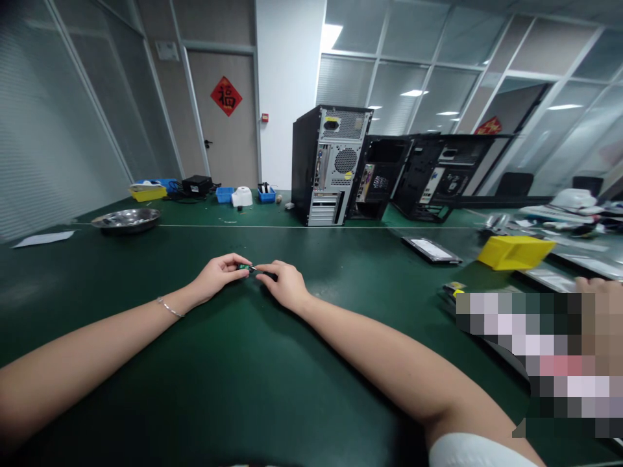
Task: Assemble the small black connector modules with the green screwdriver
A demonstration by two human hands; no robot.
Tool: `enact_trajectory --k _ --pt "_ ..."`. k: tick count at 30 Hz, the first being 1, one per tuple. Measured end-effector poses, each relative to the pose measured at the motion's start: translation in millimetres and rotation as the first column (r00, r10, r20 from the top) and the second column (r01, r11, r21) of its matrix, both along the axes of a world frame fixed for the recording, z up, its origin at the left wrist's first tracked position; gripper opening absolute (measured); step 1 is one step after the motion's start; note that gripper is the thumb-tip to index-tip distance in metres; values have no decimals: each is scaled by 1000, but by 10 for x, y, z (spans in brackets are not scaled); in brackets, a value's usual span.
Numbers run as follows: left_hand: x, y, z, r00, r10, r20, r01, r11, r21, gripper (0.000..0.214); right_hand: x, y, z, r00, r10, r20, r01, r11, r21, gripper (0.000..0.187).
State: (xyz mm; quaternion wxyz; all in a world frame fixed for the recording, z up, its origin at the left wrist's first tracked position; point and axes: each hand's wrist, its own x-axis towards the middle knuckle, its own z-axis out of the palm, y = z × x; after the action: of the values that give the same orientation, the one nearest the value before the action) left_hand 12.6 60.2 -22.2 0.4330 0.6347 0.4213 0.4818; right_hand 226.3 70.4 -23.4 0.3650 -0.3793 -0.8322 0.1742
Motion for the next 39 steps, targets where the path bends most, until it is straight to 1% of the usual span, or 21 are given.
enact_trajectory --k 6,15,23,28,34,36,39 --pt "-11 8 6 999 -4 45 6 999 -46 31 5 4 -3 999 23 -34 -24 1000 -17 22" --pt "-38 23 -2 995 -48 90 55 995 -81 31 4 22 -25 996 49 -76 -51 998 -22 21" --pt "-43 42 9 989 -70 128 83 992 -99 33 -3 31 -38 983 76 -169 -91 993 -79 20" --pt "-20 21 30 990 -34 139 47 995 -89 33 -13 32 -38 989 38 -145 -51 995 -84 22" --pt "-4 -4 63 993 -12 114 21 997 -74 28 -18 37 -47 993 37 -109 -43 997 -59 18" --pt "-3 -2 61 989 -8 146 18 998 -66 32 -19 36 -47 994 38 -107 -44 998 -53 17" --pt "-2 8 46 967 3 255 18 997 -80 49 -21 29 -38 995 21 -98 -26 998 -56 17"
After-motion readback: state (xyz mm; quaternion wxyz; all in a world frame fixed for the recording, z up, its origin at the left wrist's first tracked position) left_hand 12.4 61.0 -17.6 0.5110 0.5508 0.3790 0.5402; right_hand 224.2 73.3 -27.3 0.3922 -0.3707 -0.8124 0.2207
